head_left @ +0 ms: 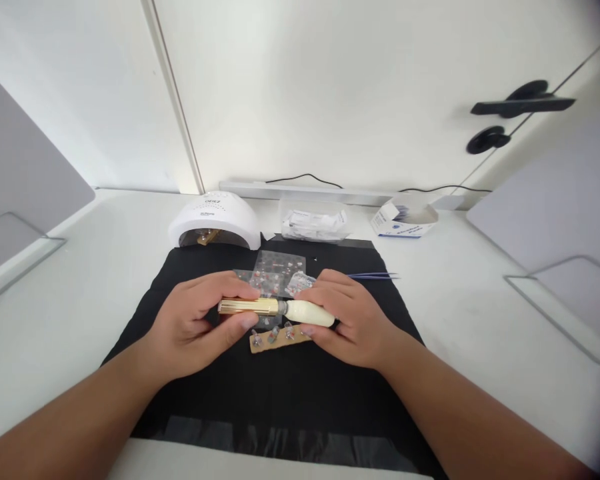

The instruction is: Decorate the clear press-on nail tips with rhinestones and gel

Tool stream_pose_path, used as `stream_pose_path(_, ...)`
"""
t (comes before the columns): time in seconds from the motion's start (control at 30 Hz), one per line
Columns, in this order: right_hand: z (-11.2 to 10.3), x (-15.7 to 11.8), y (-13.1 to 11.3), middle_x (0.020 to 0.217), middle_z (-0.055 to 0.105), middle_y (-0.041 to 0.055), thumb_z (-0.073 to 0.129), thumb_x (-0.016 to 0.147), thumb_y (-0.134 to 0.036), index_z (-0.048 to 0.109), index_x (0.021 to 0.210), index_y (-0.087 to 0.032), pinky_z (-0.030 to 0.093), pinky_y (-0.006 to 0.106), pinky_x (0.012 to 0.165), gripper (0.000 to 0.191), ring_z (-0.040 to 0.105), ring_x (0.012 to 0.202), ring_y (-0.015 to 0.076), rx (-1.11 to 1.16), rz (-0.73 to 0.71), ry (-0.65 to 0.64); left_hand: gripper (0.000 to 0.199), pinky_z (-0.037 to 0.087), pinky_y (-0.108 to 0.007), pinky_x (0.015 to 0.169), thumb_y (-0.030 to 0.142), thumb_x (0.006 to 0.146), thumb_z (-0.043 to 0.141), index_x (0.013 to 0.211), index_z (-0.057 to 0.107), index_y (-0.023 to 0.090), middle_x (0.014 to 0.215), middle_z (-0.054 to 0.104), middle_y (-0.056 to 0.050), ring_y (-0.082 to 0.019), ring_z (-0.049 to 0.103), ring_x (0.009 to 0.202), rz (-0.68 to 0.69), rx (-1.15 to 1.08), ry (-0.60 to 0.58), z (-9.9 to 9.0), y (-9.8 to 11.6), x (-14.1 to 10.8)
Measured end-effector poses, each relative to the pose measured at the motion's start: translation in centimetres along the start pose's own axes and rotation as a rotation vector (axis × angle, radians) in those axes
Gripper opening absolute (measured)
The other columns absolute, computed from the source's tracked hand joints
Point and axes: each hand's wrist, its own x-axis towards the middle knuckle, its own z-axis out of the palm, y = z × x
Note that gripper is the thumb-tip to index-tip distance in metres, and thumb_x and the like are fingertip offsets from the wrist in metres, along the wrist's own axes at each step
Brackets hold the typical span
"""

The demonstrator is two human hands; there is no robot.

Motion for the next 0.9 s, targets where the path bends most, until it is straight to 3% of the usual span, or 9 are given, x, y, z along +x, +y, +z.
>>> stream_pose_path(0.13,-0.2,-0.1,0.2,0.068,0.060,0.0001,0.060,0.087,-0.028,0.060,0.095,-0.018,0.042,0.029,0.059,0.013,0.050,0.062,0.0150,0.080,0.052,0.019,0.021,0.041,-0.023,0.051,0.012,0.083,0.067,0.102,0.069,0.021,0.073,0.060,0.000,-0.010,0.053,0.058,-0.040,-0.152,0.091,-0.5,-0.6,-0.2)
stream_pose_path(0.33,-0.8,0.0,0.3,0.068,0.061,0.0010,0.063,0.085,-0.024,0.063,0.092,-0.018,0.041,0.028,0.058,0.009,0.050,0.064,0.0151,0.125,0.125,-0.030,0.006,0.033,-0.024,0.044,0.020,0.076,0.074,0.081,0.075,0.020,0.060,0.059,0.000,-0.009,0.046,0.049,-0.302,-0.498,0.512,-1.8,-2.5,0.9)
stream_pose_path(0.43,-0.9,0.3,-0.1,0.066,0.061,0.0011,0.064,0.085,-0.025,0.064,0.090,-0.018,0.041,0.029,0.059,0.009,0.048,0.063,0.0152,0.119,0.123,-0.070,0.005,0.030,-0.023,0.044,0.016,0.075,0.069,0.074,0.072,0.020,0.049,0.048,0.004,-0.008,0.040,0.045,-0.381,-0.512,0.610,-1.7,-3.5,1.6)
stream_pose_path(0.63,0.1,0.8,-1.3,0.066,0.063,0.0012,0.064,0.085,-0.025,0.064,0.085,-0.018,0.041,0.031,0.062,0.007,0.049,0.063,0.0151,0.150,0.128,-0.169,0.005,0.030,-0.023,0.045,0.015,0.076,0.066,0.074,0.069,0.018,0.052,0.047,0.004,-0.008,0.039,0.046,-0.544,-0.493,0.500,-0.5,-4.5,1.7)
stream_pose_path(0.9,0.5,0.8,-1.6,0.062,0.059,-0.0008,0.067,0.080,-0.022,0.064,0.080,-0.019,0.036,0.033,0.066,0.005,0.046,0.061,0.0148,0.118,0.152,-0.227,0.005,0.029,-0.024,0.046,0.016,0.078,0.067,0.076,0.071,0.019,0.054,0.049,0.003,-0.009,0.041,0.049,-0.537,-0.435,0.425,-0.4,-4.4,1.4)
